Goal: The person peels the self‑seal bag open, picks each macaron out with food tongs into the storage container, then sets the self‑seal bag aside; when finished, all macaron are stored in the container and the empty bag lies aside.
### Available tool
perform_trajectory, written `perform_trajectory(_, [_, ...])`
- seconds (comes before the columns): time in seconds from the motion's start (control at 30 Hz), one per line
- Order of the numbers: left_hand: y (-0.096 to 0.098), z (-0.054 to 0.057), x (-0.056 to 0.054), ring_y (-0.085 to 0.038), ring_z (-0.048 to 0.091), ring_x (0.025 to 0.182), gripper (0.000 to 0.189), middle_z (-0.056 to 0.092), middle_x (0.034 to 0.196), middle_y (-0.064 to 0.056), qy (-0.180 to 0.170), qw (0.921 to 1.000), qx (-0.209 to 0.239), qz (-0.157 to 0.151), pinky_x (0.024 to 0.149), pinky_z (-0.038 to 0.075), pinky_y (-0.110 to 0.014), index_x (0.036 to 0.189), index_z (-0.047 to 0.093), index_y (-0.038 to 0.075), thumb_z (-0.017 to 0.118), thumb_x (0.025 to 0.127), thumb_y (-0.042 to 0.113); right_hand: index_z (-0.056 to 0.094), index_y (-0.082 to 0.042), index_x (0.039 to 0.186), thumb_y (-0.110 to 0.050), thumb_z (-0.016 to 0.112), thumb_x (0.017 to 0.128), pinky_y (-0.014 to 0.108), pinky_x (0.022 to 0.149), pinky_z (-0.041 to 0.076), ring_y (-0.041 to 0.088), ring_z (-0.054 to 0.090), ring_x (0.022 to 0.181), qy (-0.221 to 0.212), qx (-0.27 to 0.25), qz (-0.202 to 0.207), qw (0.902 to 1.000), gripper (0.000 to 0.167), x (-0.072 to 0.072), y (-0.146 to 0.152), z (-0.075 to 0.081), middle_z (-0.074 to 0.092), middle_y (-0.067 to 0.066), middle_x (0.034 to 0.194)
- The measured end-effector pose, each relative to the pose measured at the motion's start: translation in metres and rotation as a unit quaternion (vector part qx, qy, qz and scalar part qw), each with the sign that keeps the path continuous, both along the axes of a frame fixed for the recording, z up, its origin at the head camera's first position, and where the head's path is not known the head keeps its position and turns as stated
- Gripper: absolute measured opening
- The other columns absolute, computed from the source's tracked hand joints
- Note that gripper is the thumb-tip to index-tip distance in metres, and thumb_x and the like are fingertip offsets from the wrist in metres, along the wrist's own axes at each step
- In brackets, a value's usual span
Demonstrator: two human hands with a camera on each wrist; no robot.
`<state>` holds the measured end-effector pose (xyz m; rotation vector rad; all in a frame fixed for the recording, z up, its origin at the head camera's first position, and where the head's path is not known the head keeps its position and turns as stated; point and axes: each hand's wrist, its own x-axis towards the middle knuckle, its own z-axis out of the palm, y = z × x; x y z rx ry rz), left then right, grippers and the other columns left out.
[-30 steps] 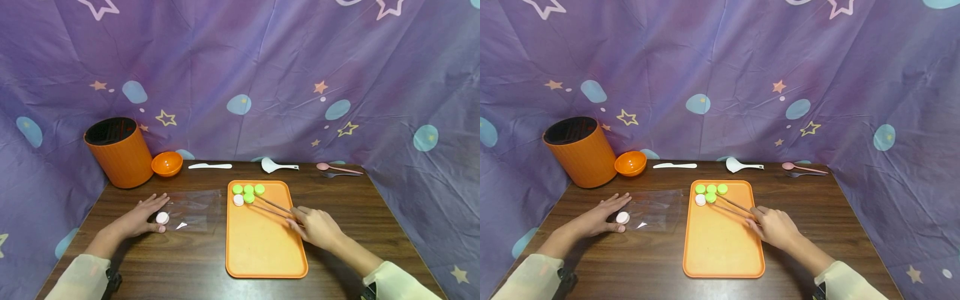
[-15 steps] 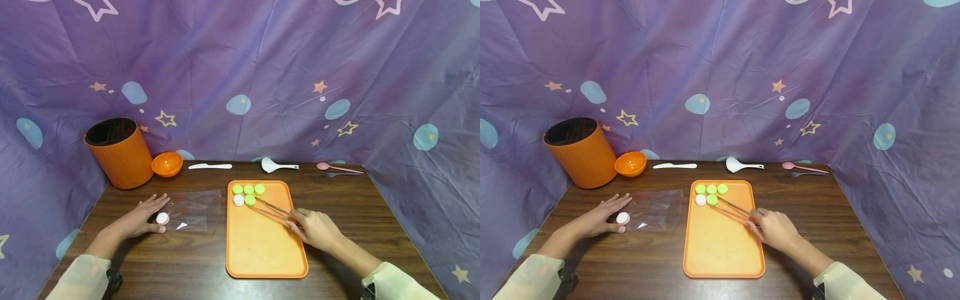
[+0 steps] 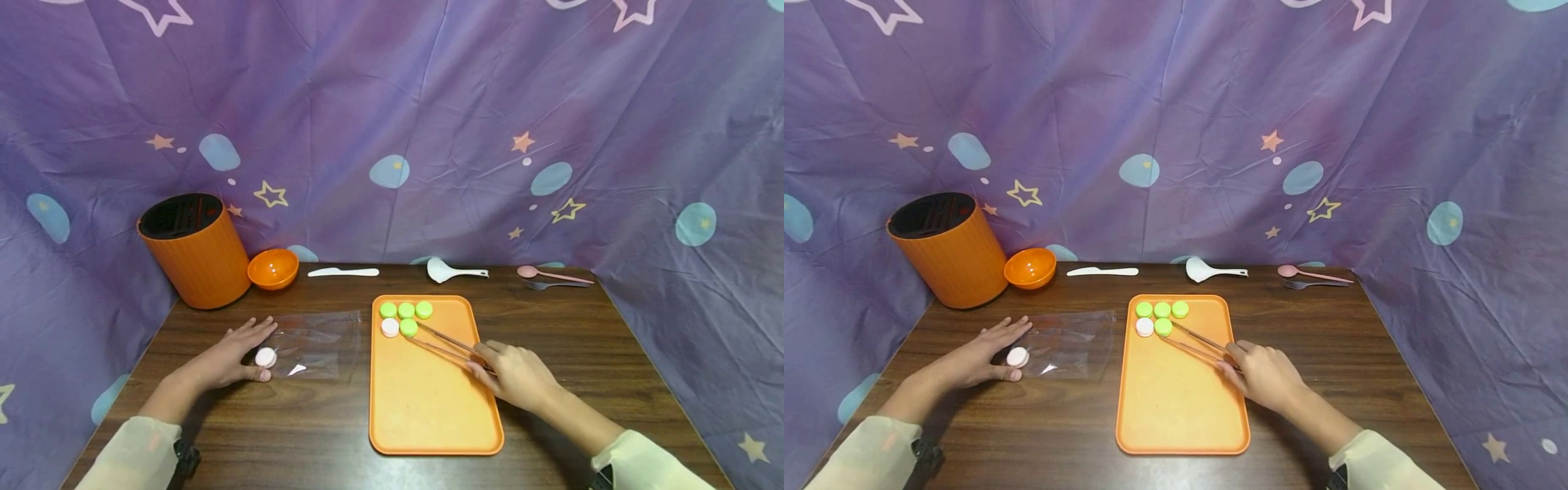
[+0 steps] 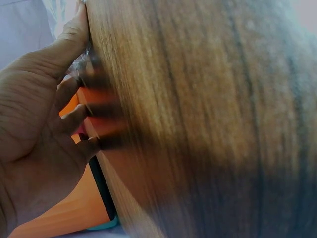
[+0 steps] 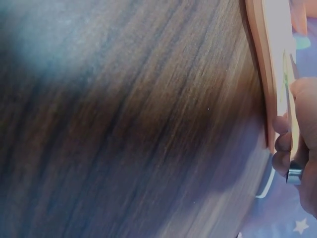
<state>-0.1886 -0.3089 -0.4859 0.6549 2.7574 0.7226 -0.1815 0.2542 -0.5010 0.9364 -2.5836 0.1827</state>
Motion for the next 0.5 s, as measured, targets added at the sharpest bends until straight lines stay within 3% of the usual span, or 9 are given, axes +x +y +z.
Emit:
perform_trajectory(0.27, [-0.001, -0.001, -0.002, -0.066, 0.022, 0.161, 0.102, 0.033, 0.176, -0.032, -0.006, 1.0, 0.003, 0.002, 0.12, 0.018, -0.091, 0.168, 0.041, -0.002, 0.089, 0.089, 0.043, 0.079, -0.01, 0.108, -0.03, 0.087, 0.096, 0.033, 0.051, 0.056, 0.008, 0.065, 0.063, -0.005, -0.003, -0.004, 1.0, 0.025, 0.003, 0.004, 0.006, 0.075, -0.002, 0.087])
perform_trajectory(0.5, [-0.002, 0.0, -0.002, -0.066, 0.02, 0.162, 0.103, 0.032, 0.176, -0.032, -0.011, 0.9999, 0.004, 0.002, 0.121, 0.016, -0.091, 0.168, 0.04, -0.002, 0.088, 0.089, 0.043, 0.078, -0.008, 0.108, -0.028, 0.089, 0.093, 0.032, 0.049, 0.053, 0.006, 0.06, 0.06, 0.016, -0.015, 0.013, 0.9997, 0.028, 0.0, 0.001, 0.011, 0.073, -0.001, 0.086])
